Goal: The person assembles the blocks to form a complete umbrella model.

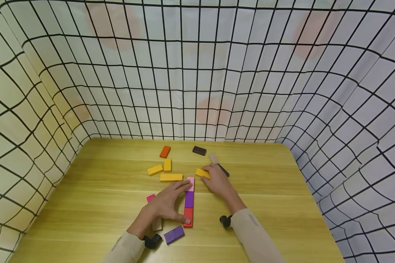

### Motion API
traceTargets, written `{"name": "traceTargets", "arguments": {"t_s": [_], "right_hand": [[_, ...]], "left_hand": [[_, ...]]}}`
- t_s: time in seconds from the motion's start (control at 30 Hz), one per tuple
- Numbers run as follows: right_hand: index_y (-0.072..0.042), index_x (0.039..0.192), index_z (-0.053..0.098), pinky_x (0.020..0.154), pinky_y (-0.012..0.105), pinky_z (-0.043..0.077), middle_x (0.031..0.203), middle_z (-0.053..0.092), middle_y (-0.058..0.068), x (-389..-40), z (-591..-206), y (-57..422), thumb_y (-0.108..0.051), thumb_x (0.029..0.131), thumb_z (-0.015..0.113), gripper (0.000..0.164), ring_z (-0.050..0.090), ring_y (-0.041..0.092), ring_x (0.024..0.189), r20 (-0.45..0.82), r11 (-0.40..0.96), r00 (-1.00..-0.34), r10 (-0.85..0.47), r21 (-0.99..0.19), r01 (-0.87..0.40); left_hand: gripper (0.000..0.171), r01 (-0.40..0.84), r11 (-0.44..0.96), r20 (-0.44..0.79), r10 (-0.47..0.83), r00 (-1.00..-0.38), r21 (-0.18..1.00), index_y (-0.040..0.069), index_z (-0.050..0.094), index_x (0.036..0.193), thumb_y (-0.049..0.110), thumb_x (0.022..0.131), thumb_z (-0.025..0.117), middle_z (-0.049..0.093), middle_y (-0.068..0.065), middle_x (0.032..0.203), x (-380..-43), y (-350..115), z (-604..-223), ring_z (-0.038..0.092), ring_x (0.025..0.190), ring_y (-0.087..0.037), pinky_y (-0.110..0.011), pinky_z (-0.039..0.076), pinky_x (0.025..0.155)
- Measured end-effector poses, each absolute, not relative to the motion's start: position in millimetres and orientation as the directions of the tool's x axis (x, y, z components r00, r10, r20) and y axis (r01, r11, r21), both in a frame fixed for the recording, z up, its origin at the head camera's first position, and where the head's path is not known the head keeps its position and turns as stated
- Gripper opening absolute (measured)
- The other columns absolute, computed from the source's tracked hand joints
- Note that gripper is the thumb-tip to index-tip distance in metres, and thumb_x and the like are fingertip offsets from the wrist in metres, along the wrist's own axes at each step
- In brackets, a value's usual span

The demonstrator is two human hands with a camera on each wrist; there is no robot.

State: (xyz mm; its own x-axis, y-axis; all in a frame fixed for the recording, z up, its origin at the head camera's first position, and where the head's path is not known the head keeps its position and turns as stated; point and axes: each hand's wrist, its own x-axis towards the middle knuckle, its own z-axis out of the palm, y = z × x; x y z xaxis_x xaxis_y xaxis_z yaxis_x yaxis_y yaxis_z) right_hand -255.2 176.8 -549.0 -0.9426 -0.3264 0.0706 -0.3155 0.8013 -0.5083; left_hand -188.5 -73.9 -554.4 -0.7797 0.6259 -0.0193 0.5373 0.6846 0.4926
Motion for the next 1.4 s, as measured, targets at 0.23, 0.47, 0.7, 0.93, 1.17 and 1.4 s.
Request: {"name": "traceTargets", "arguments": {"t_s": [0.23, 0.47, 0.7, 0.93, 1.17, 1.4], "right_hand": [[-0.008, 0.135, 0.067, 0.110, 0.052, 0.047, 0.134, 0.064, 0.014, -261.9, -548.3, 172.3, -0.025, 0.099, 0.070, 0.041, 0.060, 0.034, 0.125, 0.079, 0.802, -0.929, -0.362, -0.480, -0.354], [-0.010, 0.136, 0.066, 0.111, 0.050, 0.047, 0.132, 0.064, 0.012, -263.1, -546.3, 166.1, -0.024, 0.099, 0.068, 0.039, 0.059, 0.032, 0.125, 0.068, 0.798, -0.916, -0.396, -0.468, -0.380], [-0.011, 0.135, 0.067, 0.111, 0.049, 0.048, 0.134, 0.064, 0.011, -261.6, -547.0, 160.5, -0.025, 0.100, 0.068, 0.038, 0.059, 0.030, 0.126, 0.040, 0.808, -0.912, -0.409, -0.448, -0.382], [-0.011, 0.133, 0.068, 0.108, 0.049, 0.049, 0.132, 0.065, 0.010, -260.6, -547.3, 159.1, -0.025, 0.100, 0.069, 0.037, 0.059, 0.030, 0.125, 0.044, 0.811, -0.910, -0.412, -0.438, -0.388], [-0.010, 0.133, 0.068, 0.108, 0.049, 0.050, 0.132, 0.064, 0.010, -259.4, -546.8, 159.5, -0.025, 0.099, 0.068, 0.037, 0.059, 0.031, 0.124, 0.050, 0.812, -0.907, -0.418, -0.428, -0.397], [-0.010, 0.133, 0.068, 0.106, 0.048, 0.051, 0.130, 0.065, 0.010, -258.4, -548.7, 160.2, -0.024, 0.099, 0.069, 0.036, 0.061, 0.030, 0.121, 0.069, 0.805, -0.902, -0.425, -0.428, -0.412]], "left_hand": [[0.124, 0.538, 0.685, -0.020, 0.626, -0.779, 0.492, 0.021, 0.033, 0.163, 0.080, 0.063, 0.079, 0.029, 0.004, 0.170, -188.6, -73.8, -554.0, 0.032, 0.154, -0.026, -0.051, 0.038, 0.121], [0.124, 0.525, 0.687, -0.034, 0.623, -0.782, 0.503, 0.022, 0.033, 0.163, 0.080, 0.063, 0.079, 0.028, 0.006, 0.170, -188.3, -72.9, -553.1, 0.031, 0.155, -0.025, -0.051, 0.037, 0.121], [0.123, 0.520, 0.683, -0.040, 0.624, -0.780, 0.513, 0.022, 0.033, 0.163, 0.078, 0.064, 0.080, 0.028, 0.006, 0.170, -188.0, -72.0, -552.2, 0.030, 0.155, -0.025, -0.051, 0.037, 0.121], [0.125, 0.523, 0.682, -0.035, 0.624, -0.780, 0.511, 0.022, 0.032, 0.163, 0.078, 0.063, 0.080, 0.027, 0.005, 0.170, -188.5, -72.0, -553.9, 0.029, 0.155, -0.025, -0.051, 0.036, 0.122], [0.125, 0.525, 0.690, -0.040, 0.623, -0.781, 0.499, 0.023, 0.031, 0.164, 0.078, 0.063, 0.080, 0.026, 0.005, 0.171, -188.5, -72.0, -554.5, 0.029, 0.156, -0.024, -0.050, 0.036, 0.122], [0.124, 0.525, 0.694, -0.044, 0.623, -0.781, 0.493, 0.023, 0.030, 0.164, 0.079, 0.064, 0.079, 0.026, 0.005, 0.171, -188.6, -72.5, -554.2, 0.029, 0.155, -0.024, -0.050, 0.036, 0.123]]}}
